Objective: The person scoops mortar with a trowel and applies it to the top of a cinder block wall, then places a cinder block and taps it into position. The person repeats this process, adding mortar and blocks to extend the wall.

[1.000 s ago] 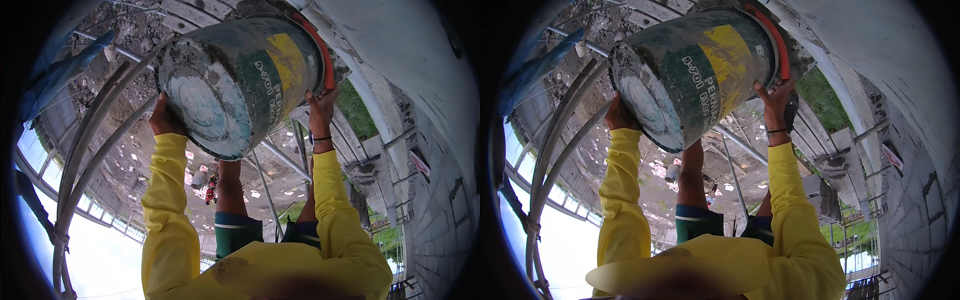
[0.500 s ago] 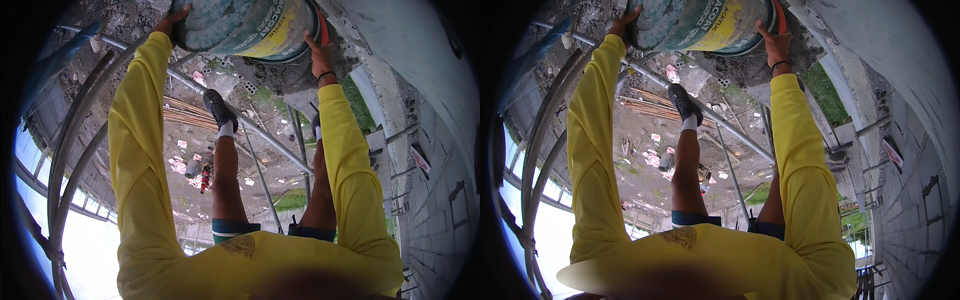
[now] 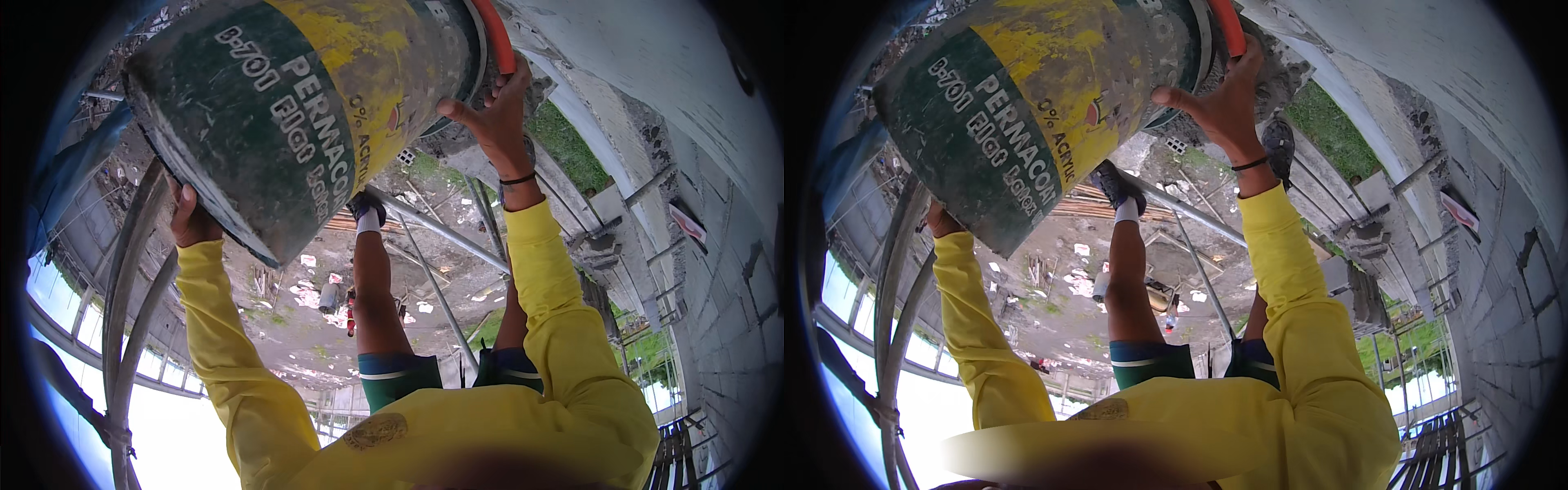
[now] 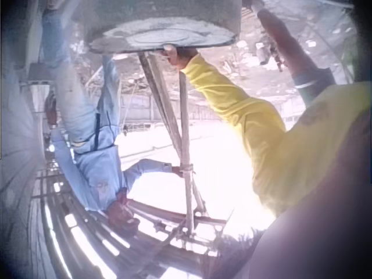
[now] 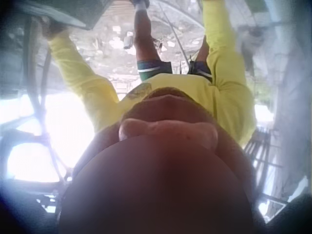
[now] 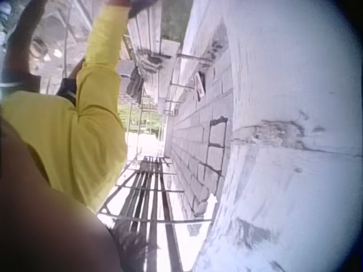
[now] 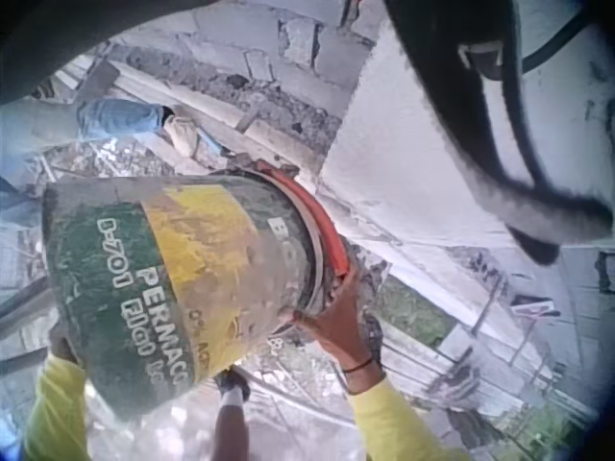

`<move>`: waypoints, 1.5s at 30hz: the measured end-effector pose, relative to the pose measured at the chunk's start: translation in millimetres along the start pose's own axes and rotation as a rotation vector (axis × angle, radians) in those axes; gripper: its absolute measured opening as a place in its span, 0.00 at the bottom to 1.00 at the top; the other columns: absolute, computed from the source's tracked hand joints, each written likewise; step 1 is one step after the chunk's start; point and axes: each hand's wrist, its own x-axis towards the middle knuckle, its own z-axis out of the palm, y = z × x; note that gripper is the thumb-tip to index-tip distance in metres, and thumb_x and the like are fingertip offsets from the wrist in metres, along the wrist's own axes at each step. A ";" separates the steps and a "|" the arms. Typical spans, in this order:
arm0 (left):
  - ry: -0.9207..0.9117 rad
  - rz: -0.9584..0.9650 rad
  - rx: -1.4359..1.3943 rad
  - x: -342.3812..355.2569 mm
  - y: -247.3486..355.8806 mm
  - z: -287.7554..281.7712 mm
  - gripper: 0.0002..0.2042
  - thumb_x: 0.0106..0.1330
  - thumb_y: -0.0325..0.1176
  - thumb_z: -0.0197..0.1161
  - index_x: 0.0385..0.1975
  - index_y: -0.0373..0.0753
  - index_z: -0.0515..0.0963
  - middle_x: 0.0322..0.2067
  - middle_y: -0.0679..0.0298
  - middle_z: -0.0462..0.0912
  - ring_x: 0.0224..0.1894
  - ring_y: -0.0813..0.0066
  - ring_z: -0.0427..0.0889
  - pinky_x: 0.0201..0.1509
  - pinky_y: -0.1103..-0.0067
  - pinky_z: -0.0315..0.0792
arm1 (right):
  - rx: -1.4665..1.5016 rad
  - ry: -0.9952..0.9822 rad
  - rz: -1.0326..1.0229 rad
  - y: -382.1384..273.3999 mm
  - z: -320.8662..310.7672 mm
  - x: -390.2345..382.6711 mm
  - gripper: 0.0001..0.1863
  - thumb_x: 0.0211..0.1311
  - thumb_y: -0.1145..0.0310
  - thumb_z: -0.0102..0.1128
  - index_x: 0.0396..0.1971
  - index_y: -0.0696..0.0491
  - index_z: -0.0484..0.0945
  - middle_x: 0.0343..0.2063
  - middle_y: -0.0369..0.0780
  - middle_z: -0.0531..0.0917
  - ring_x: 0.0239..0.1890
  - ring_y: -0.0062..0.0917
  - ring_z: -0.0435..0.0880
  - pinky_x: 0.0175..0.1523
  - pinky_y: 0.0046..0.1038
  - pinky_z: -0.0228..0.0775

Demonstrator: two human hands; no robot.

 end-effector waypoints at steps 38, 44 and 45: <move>0.399 -0.075 0.281 89.7 -97.2 68.1 0.38 0.67 0.33 0.69 0.75 0.49 0.56 0.69 0.65 0.68 0.70 0.65 0.66 0.68 0.55 0.66 | -0.107 -0.117 0.186 133.9 39.3 70.5 0.69 0.32 0.36 0.87 0.63 0.66 0.54 0.58 0.49 0.67 0.58 0.36 0.73 0.63 0.37 0.70; 0.483 -0.258 -0.007 145.1 -116.4 51.7 0.27 0.69 0.46 0.67 0.66 0.47 0.70 0.67 0.61 0.68 0.69 0.57 0.64 0.68 0.33 0.57 | -0.161 -0.097 0.424 143.9 48.5 89.3 0.67 0.36 0.32 0.83 0.60 0.70 0.55 0.57 0.52 0.66 0.62 0.37 0.69 0.67 0.36 0.62; 0.404 -0.239 -0.017 139.1 -111.4 49.7 0.27 0.71 0.47 0.63 0.67 0.48 0.69 0.68 0.62 0.66 0.70 0.57 0.63 0.66 0.33 0.59 | -0.172 -0.099 0.337 134.8 49.3 87.1 0.67 0.37 0.33 0.83 0.61 0.69 0.55 0.57 0.52 0.66 0.62 0.37 0.68 0.67 0.35 0.61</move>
